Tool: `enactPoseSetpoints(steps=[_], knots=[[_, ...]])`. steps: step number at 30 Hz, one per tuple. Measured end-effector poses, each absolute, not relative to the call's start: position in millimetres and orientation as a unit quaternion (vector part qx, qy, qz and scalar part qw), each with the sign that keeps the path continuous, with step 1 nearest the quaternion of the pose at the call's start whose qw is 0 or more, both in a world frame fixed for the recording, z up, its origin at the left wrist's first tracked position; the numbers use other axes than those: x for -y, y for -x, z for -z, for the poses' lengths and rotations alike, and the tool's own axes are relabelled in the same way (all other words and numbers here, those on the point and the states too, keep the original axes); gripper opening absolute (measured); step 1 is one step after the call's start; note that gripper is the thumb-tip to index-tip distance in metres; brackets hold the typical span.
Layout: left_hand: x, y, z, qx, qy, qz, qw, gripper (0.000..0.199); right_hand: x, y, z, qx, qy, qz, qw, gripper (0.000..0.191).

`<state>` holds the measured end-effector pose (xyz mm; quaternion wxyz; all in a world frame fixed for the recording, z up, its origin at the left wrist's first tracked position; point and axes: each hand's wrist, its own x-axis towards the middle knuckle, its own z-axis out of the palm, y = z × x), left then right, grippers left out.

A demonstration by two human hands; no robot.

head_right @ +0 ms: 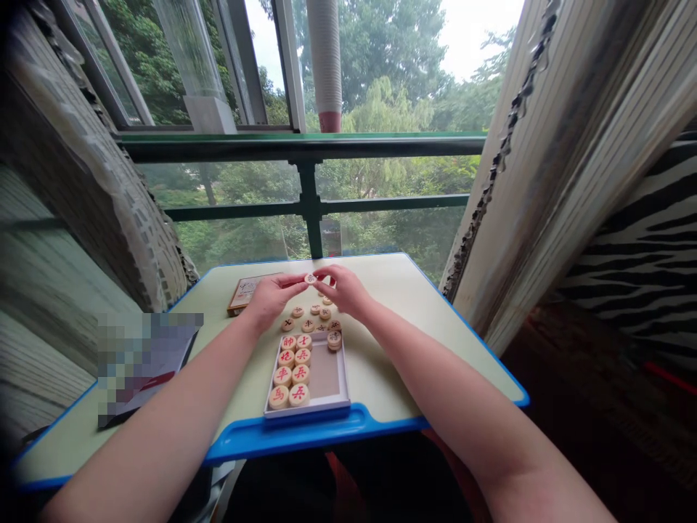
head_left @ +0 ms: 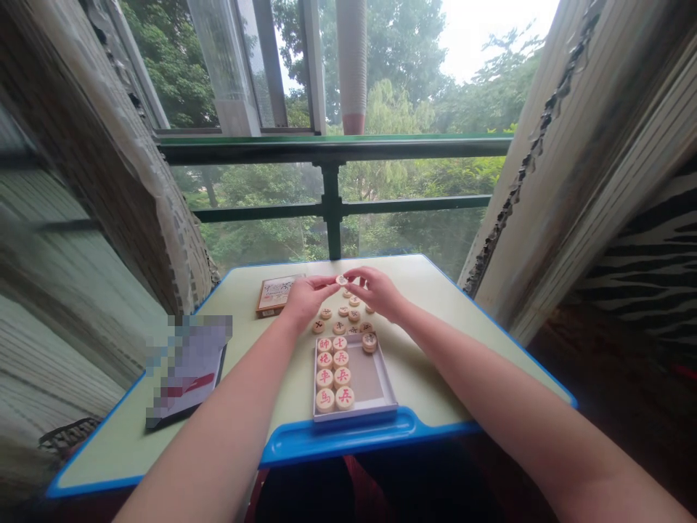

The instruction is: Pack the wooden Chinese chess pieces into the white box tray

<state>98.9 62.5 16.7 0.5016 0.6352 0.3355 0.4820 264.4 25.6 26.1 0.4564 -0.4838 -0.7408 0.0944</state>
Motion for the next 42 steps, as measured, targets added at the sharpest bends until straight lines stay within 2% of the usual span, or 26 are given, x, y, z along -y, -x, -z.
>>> enactPoseSetpoints(steps=[7, 12, 20, 26, 32, 37, 42], knots=[[-57.3, -96.1, -16.1, -0.334, -0.640, -0.469, 0.509, 0.049, -19.9, -266.7, -32.8, 0.743, 0.492, -0.152, 0.427, 0.022], [-47.7, -94.2, -20.1, -0.331, -0.651, -0.454, 0.511, 0.045, -4.1, -263.1, -38.7, 0.743, 0.517, -0.135, 0.403, 0.022], [-15.5, -97.9, -35.0, -0.252, -0.738, -0.325, 0.535, 0.038, 62.5, -273.5, -33.1, 0.717, 0.546, -0.113, 0.419, 0.025], [5.4, -102.0, -38.7, -0.223, -0.842, -0.272, 0.410, 0.035, 100.9, -273.1, -13.7, 0.670, 0.565, -0.139, 0.461, 0.028], [15.5, -102.6, -37.2, -0.170, -0.889, -0.229, 0.359, 0.034, 110.9, -268.5, -1.5, 0.663, 0.571, -0.157, 0.458, 0.026], [10.7, -91.9, -30.1, -0.192, -0.894, -0.226, 0.336, 0.049, 110.3, -265.6, -2.6, 0.676, 0.579, -0.145, 0.432, 0.024], [12.6, -84.4, -23.5, -0.187, -0.924, -0.249, 0.223, 0.026, 108.4, -264.4, -4.4, 0.706, 0.580, -0.138, 0.381, 0.019]])
